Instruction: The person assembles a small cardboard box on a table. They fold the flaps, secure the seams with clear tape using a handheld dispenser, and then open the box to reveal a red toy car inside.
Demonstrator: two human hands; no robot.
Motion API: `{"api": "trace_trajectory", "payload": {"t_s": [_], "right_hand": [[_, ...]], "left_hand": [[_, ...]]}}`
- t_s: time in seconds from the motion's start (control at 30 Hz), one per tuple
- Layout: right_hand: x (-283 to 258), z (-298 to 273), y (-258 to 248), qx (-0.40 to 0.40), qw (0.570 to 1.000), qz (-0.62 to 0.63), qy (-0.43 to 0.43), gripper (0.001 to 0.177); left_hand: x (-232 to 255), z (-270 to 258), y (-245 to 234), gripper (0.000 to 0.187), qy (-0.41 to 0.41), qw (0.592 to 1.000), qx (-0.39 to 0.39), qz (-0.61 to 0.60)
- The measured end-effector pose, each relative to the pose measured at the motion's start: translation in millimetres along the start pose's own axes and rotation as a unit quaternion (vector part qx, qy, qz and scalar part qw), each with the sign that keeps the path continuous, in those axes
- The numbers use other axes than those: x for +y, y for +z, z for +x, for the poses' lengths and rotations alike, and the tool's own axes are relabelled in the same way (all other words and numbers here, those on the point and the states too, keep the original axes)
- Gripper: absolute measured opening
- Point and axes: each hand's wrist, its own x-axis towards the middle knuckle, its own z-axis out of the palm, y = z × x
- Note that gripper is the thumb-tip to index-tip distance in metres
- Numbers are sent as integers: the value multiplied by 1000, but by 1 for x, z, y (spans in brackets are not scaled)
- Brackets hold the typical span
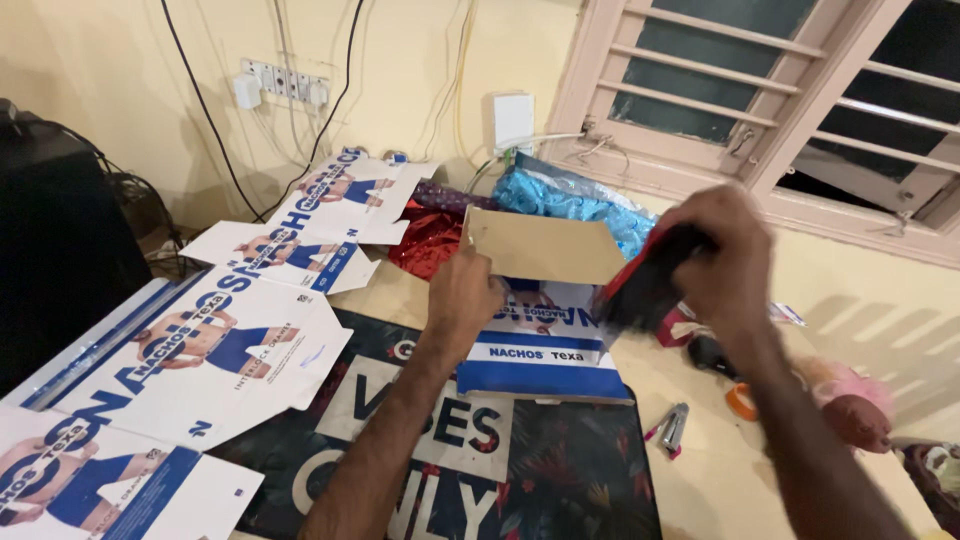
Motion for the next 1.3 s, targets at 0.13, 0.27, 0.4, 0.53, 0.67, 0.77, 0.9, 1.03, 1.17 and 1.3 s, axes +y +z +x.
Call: {"api": "trace_trajectory", "payload": {"t_s": [0.13,0.27,0.4,0.53,0.67,0.77,0.9,1.03,1.17,1.3], "right_hand": [[-37,-33,52,-11,997,-31,-64,42],[-39,-58,105,18,968,-163,-189,45],[-32,-88,141,-109,972,-145,-148,62],[-2,-100,165,-169,980,-92,-46,75],[49,-87,182,-215,975,14,-52,55],[81,-75,184,-246,961,34,-120,52],[106,-68,180,-290,954,57,-39,64],[110,-72,182,-230,971,-13,60,58],[103,-66,195,-180,981,-44,61,50],[96,-57,217,-180,970,-109,123,45]], "left_hand": [[-1,5,-11,15,-28,996,-5,-81],[-2,8,-15,16,-18,995,1,-96],[-3,10,-10,14,-13,996,-2,-84],[-7,10,-8,14,-5,996,16,-92],[-5,11,-5,14,-25,997,-3,-79],[-6,10,-9,15,-33,996,-1,-87],[-6,9,-12,16,-23,995,-3,-96],[-6,9,-12,15,-36,993,-31,-104],[-7,9,-10,15,-31,994,-34,-101],[-9,8,-6,16,-28,994,-28,-103]]}}
